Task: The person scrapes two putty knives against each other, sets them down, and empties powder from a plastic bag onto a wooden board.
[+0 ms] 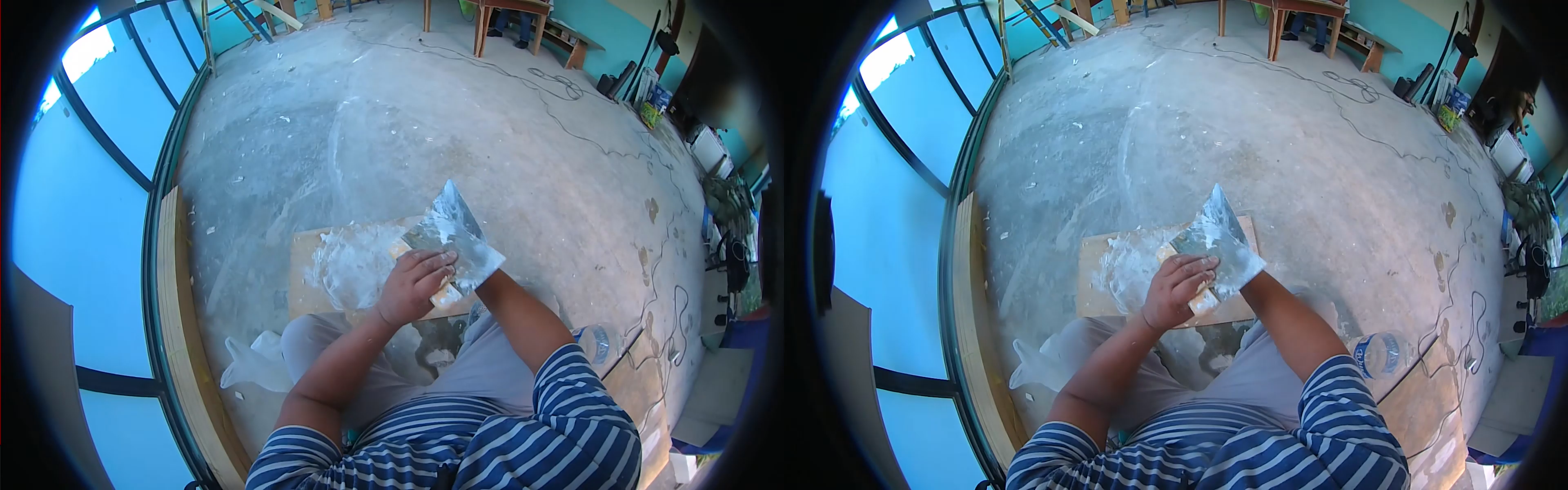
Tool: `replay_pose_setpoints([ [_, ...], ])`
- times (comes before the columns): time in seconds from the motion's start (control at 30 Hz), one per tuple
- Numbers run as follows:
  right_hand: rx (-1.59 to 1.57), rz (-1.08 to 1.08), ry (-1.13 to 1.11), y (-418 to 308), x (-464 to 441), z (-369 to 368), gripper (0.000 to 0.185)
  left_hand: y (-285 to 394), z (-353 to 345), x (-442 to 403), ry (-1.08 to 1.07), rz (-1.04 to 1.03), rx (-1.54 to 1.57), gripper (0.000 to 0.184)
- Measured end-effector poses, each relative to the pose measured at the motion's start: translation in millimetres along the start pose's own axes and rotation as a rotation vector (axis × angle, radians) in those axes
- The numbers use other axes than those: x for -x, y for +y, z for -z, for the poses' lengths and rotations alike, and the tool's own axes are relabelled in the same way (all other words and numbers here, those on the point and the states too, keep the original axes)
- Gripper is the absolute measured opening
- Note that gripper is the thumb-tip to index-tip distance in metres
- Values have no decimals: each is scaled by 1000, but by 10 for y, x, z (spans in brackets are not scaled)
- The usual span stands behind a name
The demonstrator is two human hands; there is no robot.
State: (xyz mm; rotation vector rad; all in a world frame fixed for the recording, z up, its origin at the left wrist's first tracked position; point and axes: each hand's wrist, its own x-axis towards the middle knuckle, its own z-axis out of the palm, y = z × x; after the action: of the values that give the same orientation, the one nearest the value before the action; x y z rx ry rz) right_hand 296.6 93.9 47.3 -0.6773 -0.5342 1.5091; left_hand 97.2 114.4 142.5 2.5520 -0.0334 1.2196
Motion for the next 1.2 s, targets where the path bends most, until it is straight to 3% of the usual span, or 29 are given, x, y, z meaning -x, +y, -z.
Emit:
replay_pose_setpoints([
  [0.17,232,174,-71,215,-137,-135,34,-276,32,46,113,88,-46,33],
  [0.37,471,280,-241,216,-62,-57,36,-204,108,55,56,61,-88,37],
  [0.4,371,145,-249,206,-52,8,37,-243,141,67,88,118,-94,36],
  [0.47,-118,-403,-261,130,-35,181,44,-377,238,54,156,230,-116,33],
  [0.5,345,-436,350,-61,45,-381,54,-473,298,66,223,245,-123,33],
  [0.6,455,-189,530,-82,-10,-437,58,-705,470,161,446,453,-158,22],
  [0.67,349,-112,487,-123,-31,-373,54,-877,630,225,640,877,329,18],
  [0.8,95,-104,358,-141,-35,-218,49,-1151,727,369,1077,960,889,32],
  [0.83,75,-112,347,-139,-30,-254,48,-1289,694,510,999,1083,965,42],
  [0.97,70,-147,286,-28,-8,-515,45,-1788,317,1083,820,1209,1740,55],
  [1.03,193,-13,265,84,-23,-564,43,-1840,83,1155,721,1225,2005,60],
  [1.07,252,59,257,134,-30,-587,41,-1785,37,1138,713,1300,1973,61],
  [1.17,1079,450,409,13,136,-887,36,-1477,79,852,664,1454,1958,62],
  [1.2,1180,549,357,-8,171,-918,33,-1473,73,847,652,1472,1938,62],
])
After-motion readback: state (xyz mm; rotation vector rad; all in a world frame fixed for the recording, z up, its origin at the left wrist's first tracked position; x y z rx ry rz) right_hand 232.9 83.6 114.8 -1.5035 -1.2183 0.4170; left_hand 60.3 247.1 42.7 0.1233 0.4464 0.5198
